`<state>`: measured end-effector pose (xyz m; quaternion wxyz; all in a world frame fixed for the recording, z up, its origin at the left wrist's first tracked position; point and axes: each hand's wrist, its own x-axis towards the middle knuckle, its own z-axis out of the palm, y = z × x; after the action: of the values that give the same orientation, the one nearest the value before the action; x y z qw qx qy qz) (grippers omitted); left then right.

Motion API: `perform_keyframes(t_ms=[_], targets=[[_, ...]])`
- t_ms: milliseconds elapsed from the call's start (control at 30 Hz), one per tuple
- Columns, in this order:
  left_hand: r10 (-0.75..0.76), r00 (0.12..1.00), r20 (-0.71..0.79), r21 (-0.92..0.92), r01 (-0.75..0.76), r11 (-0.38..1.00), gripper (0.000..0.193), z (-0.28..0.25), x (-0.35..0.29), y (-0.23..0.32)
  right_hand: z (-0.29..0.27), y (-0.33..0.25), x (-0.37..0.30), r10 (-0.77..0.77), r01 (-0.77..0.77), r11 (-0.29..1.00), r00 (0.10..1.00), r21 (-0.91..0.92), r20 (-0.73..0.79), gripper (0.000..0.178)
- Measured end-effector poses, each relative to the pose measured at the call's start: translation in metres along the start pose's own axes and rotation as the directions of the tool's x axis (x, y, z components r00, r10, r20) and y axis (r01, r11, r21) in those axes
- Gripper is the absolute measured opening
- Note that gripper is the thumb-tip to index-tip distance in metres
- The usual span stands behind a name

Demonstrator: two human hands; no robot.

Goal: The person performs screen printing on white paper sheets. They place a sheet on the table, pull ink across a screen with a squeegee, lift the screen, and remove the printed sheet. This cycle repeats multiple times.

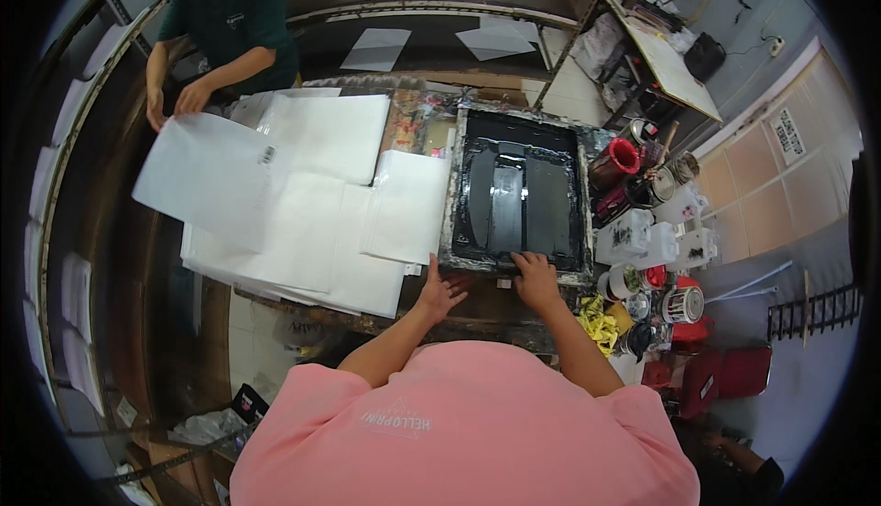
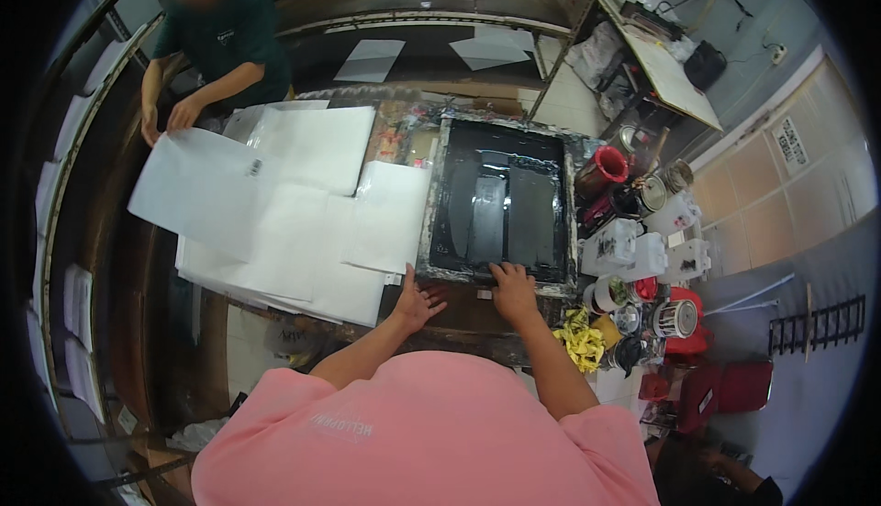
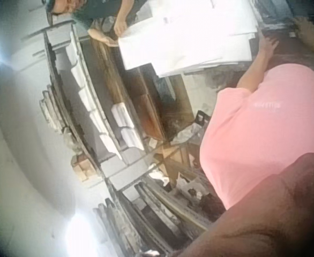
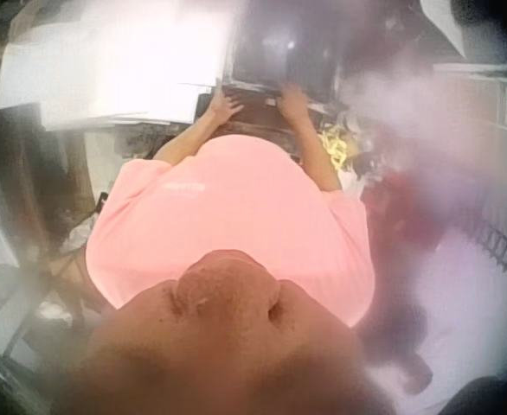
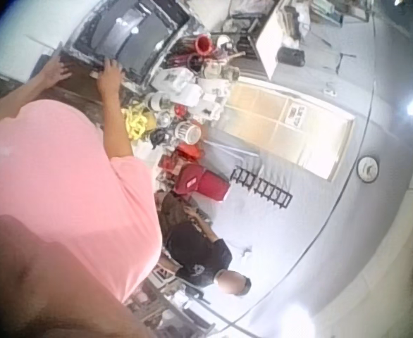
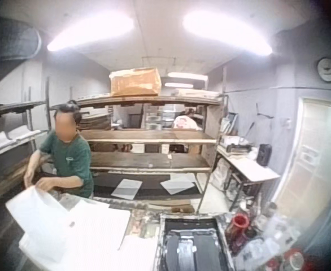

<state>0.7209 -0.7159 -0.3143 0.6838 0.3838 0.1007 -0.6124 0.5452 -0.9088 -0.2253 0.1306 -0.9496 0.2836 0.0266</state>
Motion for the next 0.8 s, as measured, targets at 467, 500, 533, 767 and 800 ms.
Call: perform_keyframes(t_ms=[467,500,533,767,800], targets=[[-0.063,0.987,-0.150,-0.038,0.058,0.998,0.119,-0.001,0.009,-0.006,0.001,0.002,-0.001,-0.027,0.031,0.998,0.997,0.052,-0.076,0.058],[-0.073,0.980,-0.183,-0.063,0.062,0.996,0.119,0.003,0.006,-0.007,0.000,0.003,-0.003,-0.025,0.029,0.998,0.997,0.054,-0.077,0.057],[-0.070,0.985,-0.160,-0.061,0.061,0.996,0.119,0.004,0.003,-0.006,-0.001,0.003,-0.004,-0.023,0.028,0.998,0.997,0.056,-0.077,0.057],[-0.065,0.991,-0.118,-0.072,0.057,0.996,0.121,0.009,-0.009,0.001,-0.002,0.008,0.004,-0.027,0.028,0.999,1.000,0.036,-0.015,0.059],[-0.070,0.991,-0.117,-0.070,0.062,0.996,0.122,0.010,-0.011,0.000,-0.004,0.007,0.003,-0.019,0.020,0.998,1.000,0.054,-0.009,0.058]])
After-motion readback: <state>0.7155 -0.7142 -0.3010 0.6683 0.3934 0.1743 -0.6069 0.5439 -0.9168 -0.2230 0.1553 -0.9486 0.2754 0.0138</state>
